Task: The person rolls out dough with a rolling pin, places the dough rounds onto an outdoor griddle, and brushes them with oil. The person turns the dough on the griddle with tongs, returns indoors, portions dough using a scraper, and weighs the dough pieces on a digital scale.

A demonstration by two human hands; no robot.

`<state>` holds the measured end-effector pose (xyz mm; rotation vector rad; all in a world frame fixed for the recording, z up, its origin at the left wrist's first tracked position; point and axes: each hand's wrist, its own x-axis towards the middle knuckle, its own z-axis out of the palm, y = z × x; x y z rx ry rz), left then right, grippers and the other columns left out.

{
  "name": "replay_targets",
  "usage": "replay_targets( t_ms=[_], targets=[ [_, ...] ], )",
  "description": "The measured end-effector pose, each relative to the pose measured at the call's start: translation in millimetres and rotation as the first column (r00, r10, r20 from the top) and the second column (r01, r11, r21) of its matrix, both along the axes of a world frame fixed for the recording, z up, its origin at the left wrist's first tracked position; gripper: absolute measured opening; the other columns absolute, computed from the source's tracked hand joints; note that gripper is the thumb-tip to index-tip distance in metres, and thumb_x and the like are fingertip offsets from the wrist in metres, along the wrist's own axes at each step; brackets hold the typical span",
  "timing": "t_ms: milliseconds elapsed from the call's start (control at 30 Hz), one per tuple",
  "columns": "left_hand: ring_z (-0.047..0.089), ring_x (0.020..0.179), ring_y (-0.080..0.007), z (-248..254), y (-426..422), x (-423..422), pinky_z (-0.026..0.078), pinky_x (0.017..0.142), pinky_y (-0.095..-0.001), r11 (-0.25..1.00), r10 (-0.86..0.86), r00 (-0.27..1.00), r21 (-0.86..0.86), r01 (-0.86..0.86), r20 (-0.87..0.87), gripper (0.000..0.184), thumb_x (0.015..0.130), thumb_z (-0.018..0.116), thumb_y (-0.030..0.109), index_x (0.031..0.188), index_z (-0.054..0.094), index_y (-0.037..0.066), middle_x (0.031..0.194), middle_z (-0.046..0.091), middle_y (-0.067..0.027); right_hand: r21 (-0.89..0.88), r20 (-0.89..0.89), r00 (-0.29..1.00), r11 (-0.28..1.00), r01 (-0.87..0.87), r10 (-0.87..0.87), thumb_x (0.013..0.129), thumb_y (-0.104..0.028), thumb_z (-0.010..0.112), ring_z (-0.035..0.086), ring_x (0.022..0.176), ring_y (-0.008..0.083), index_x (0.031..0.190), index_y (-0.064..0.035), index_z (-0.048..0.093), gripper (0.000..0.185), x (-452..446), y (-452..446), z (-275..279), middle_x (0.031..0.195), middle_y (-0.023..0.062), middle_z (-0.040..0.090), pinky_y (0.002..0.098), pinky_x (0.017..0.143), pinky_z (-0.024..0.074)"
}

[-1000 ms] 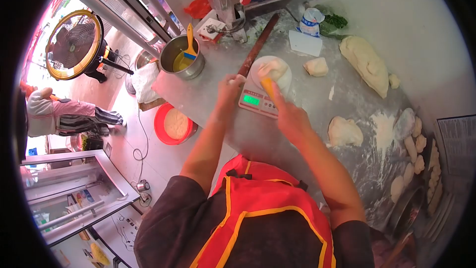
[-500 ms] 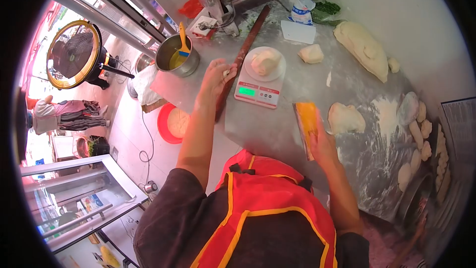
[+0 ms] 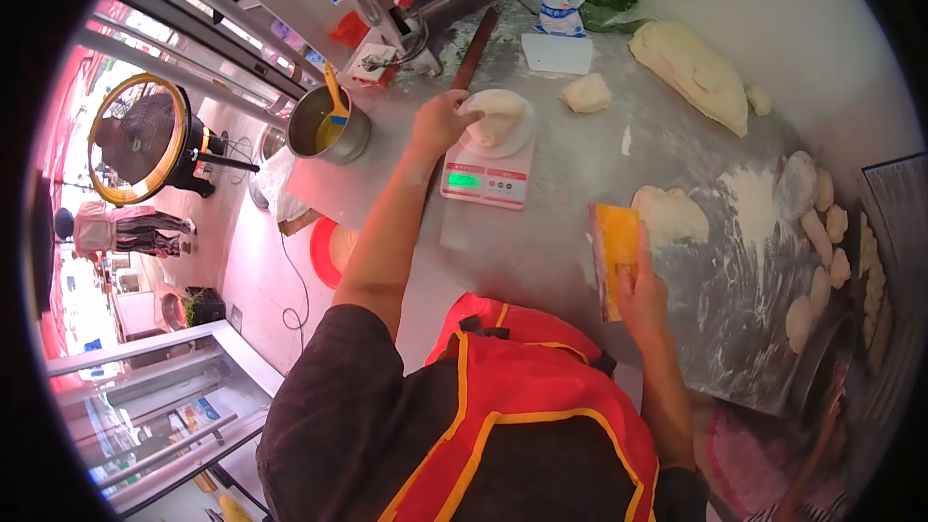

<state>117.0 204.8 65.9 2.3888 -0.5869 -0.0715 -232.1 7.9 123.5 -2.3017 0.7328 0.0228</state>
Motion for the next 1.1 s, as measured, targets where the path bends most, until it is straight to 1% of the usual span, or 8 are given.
replay_targets(
  t_ms=[200, 333, 400, 700, 867, 967, 1067, 1100],
  targets=[
    [0.064, 0.089, -0.0335, -11, -19, -2, 0.05, 0.076, -0.0433, 0.995, 0.077, 0.997, 0.067, -0.078, 0.011, 0.044, 0.073, 0.073, 0.037, 0.102, 0.061, 0.006, 0.093, 0.067, -0.0159, -0.044, 0.243, 0.969, 0.998, 0.043, -0.031, 0.086, -0.006, 0.052, 0.06, 0.08, 0.0462, 0.147, -0.0164, 0.02, 0.07, -18, -11, -1, 0.09, 0.0282, 0.062, 0.0476, 0.064, 0.0466],
    [0.064, 0.088, -0.0344, -8, -1, -20, 0.049, 0.075, -0.0444, 0.983, 0.174, 0.953, 0.102, -0.153, -0.248, 0.044, 0.076, 0.071, 0.036, 0.099, 0.055, 0.003, 0.088, 0.066, -0.0161, -0.007, 0.184, 0.981, 0.998, 0.057, -0.054, 0.087, -0.007, 0.052, 0.061, 0.083, 0.0447, 0.147, -0.015, 0.021, 0.068, -14, -11, 9, 0.096, 0.028, 0.062, 0.0457, 0.067, 0.0475],
    [0.064, 0.086, -0.0343, -6, -4, -50, 0.049, 0.072, -0.0444, 0.97, 0.234, 0.954, 0.109, -0.217, -0.187, 0.043, 0.077, 0.07, 0.035, 0.098, 0.053, 0.002, 0.085, 0.065, -0.016, -0.013, 0.169, 0.985, 0.999, 0.029, -0.027, 0.088, -0.01, 0.053, 0.062, 0.086, 0.0425, 0.147, -0.0149, 0.023, 0.066, 3, -6, 15, 0.104, 0.027, 0.061, 0.0436, 0.071, 0.0485],
    [0.064, 0.085, -0.0343, -30, -14, -70, 0.049, 0.07, -0.0436, 0.934, 0.344, 0.918, -0.027, -0.356, -0.197, 0.028, 0.079, 0.067, 0.033, 0.093, 0.062, 0.009, 0.089, 0.066, -0.0132, -0.175, 0.419, 0.805, 0.907, -0.382, 0.42, 0.085, -0.002, 0.049, 0.061, 0.075, 0.043, 0.146, -0.0135, 0.023, 0.068, 122, 31, 27, 0.091, 0.0237, 0.063, 0.049, 0.066, 0.049],
    [0.065, 0.076, -0.0329, -34, -7, -79, 0.05, 0.069, -0.0431, 0.887, 0.41, 0.902, -0.17, -0.429, -0.138, 0.028, 0.081, 0.065, 0.037, 0.081, 0.072, 0.01, 0.08, 0.068, -0.0126, -0.387, 0.143, 0.726, 0.714, -0.584, 0.672, 0.083, -0.002, 0.046, 0.061, 0.068, 0.0397, 0.147, -0.0195, 0.021, 0.071, 169, 38, 13, 0.079, 0.0201, 0.061, 0.0487, 0.061, 0.0493],
    [0.066, 0.073, -0.0304, -42, -9, -80, 0.051, 0.068, -0.0436, 0.915, 0.388, 0.899, -0.03, -0.402, -0.205, 0.027, 0.084, 0.06, 0.032, 0.08, 0.072, 0.008, 0.077, 0.067, -0.0165, -0.497, -0.101, 0.69, 0.565, -0.659, 0.716, 0.082, -0.004, 0.049, 0.061, 0.066, 0.0374, 0.148, -0.0239, 0.019, 0.075, 186, 41, 16, 0.077, 0.018, 0.061, 0.0475, 0.058, 0.05],
    [0.066, 0.068, -0.0295, -97, -8, -73, 0.051, 0.066, -0.0433, 0.884, 0.411, 0.882, -0.136, -0.448, -0.231, 0.023, 0.082, 0.062, 0.029, 0.081, 0.073, 0.009, 0.074, 0.067, -0.0145, -0.47, -0.061, 0.619, 0.525, -0.71, 0.783, 0.083, -0.005, 0.047, 0.062, 0.072, 0.0381, 0.147, -0.022, 0.022, 0.071, 198, 45, 19, 0.084, 0.0183, 0.062, 0.051, 0.061, 0.0491],
    [0.065, 0.082, -0.0351, -78, -6, -75, 0.051, 0.072, -0.0455, 0.916, 0.363, 0.875, -0.048, -0.398, -0.321, 0.028, 0.087, 0.055, 0.033, 0.093, 0.068, 0.008, 0.088, 0.066, -0.0186, -0.475, -0.088, 0.607, 0.502, -0.723, 0.79, 0.083, -0.005, 0.046, 0.061, 0.073, 0.0395, 0.147, -0.0215, 0.023, 0.07, 201, 44, 18, 0.085, 0.0195, 0.062, 0.0509, 0.063, 0.0492]
  ],
)
